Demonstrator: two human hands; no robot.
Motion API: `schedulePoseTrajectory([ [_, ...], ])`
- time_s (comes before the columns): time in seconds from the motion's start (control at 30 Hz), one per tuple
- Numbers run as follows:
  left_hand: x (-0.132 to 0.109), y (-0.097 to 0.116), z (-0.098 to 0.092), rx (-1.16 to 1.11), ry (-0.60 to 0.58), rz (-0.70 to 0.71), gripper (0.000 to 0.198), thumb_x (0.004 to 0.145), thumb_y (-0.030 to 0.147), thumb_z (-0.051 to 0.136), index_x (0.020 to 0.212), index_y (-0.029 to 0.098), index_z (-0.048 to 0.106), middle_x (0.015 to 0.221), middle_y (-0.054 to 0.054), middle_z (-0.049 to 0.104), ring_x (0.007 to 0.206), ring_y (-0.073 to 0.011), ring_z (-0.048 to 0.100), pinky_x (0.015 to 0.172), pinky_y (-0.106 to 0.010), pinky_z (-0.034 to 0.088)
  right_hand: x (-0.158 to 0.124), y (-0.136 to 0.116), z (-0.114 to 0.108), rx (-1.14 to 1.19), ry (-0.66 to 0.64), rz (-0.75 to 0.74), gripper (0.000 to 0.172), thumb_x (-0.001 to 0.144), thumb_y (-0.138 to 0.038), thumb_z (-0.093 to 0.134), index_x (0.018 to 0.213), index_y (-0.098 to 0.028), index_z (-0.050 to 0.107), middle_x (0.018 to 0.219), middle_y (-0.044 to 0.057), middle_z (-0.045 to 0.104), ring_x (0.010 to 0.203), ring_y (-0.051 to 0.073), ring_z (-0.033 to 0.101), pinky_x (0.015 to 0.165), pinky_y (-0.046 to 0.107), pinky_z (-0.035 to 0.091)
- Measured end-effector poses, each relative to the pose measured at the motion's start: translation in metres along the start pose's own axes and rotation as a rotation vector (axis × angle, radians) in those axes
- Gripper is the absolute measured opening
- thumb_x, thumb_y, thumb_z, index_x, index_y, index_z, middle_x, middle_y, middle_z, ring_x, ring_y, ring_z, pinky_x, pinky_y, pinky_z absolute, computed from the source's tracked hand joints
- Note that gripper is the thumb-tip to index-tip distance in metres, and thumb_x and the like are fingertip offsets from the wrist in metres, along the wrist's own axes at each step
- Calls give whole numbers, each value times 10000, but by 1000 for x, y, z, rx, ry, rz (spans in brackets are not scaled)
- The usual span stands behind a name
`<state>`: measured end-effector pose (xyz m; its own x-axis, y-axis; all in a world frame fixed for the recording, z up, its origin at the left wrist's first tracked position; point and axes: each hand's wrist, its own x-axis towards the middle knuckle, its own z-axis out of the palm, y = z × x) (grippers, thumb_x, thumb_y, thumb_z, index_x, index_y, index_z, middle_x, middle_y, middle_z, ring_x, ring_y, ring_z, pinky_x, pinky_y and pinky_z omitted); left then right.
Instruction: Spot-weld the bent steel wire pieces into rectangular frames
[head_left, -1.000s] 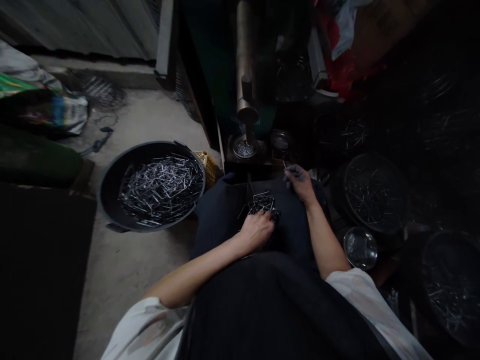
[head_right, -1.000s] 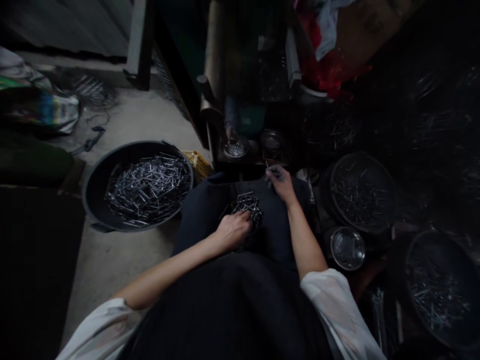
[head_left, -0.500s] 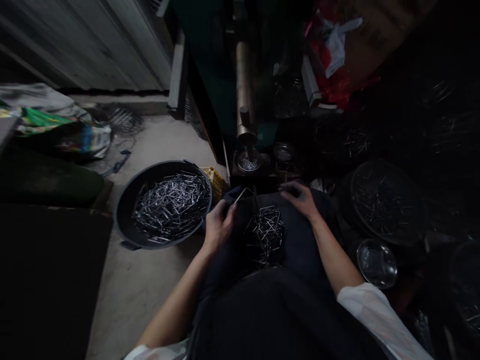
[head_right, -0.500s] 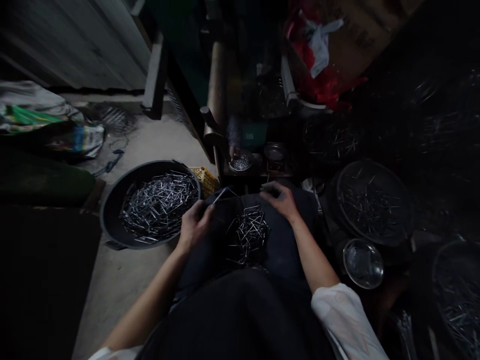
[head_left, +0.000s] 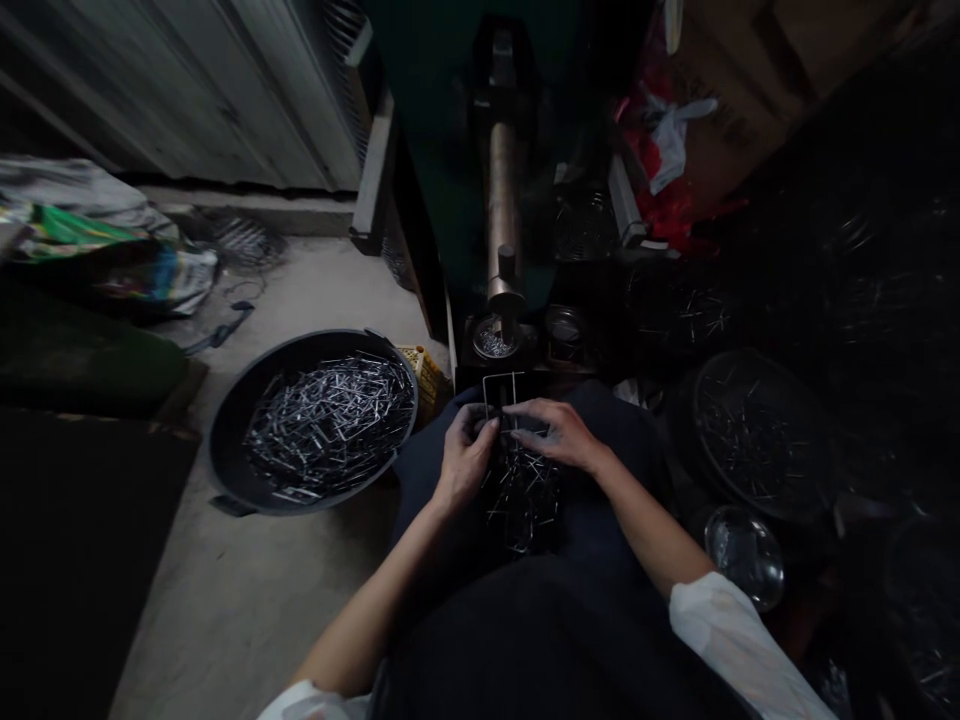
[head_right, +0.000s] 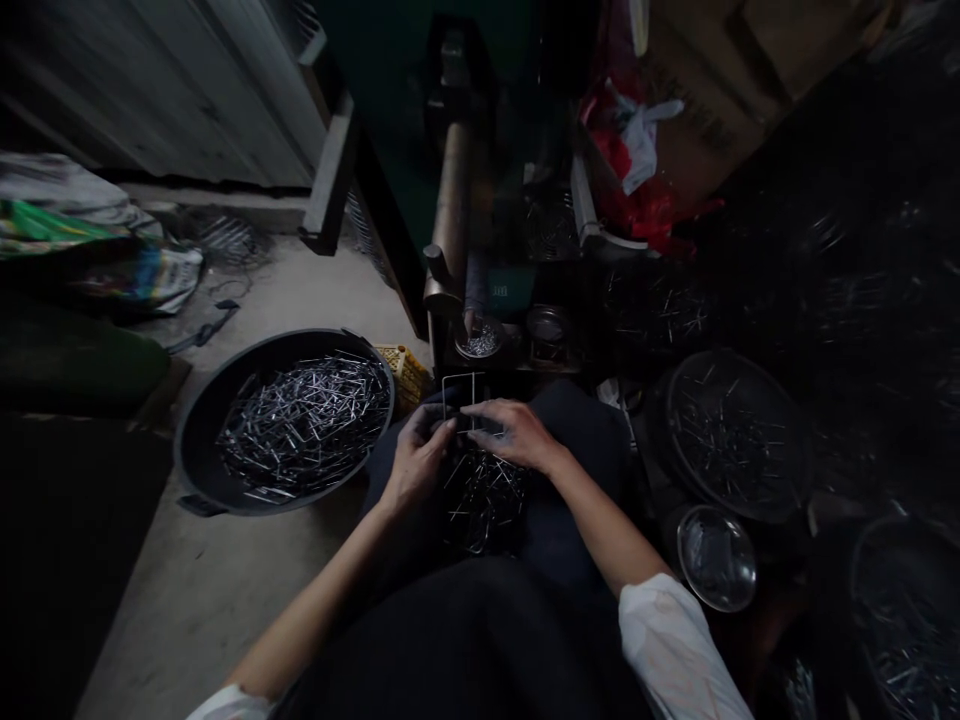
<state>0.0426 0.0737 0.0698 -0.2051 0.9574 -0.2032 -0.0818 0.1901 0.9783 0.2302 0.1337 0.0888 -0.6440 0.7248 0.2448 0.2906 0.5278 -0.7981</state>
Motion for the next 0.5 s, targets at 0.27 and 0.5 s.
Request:
schedulePoseTrajectory([
  [0.27, -5, 13, 3, -199, -38, -63, 445, 816, 426, 749, 1170, 178, 643, 855, -13, 675, 584, -94, 553, 543, -210, 468, 4, -3, -6, 27, 10, -62, 394, 912, -287, 711, 1304, -277, 673, 1189, 56, 747, 1073, 204, 712, 968, 352, 537],
  [0.5, -4, 25, 8, -287, -57, -56, 441, 827, 402, 748, 1182, 173, 621, 626, 47, 597, 460, -81, 509, 454, -183, 422, 10, -3, -14, 59, 10, -68, 380, 908, -358, 715, 1274, -258, 687, 1169, 64, 753, 1061, 205, 714, 965, 350, 537],
])
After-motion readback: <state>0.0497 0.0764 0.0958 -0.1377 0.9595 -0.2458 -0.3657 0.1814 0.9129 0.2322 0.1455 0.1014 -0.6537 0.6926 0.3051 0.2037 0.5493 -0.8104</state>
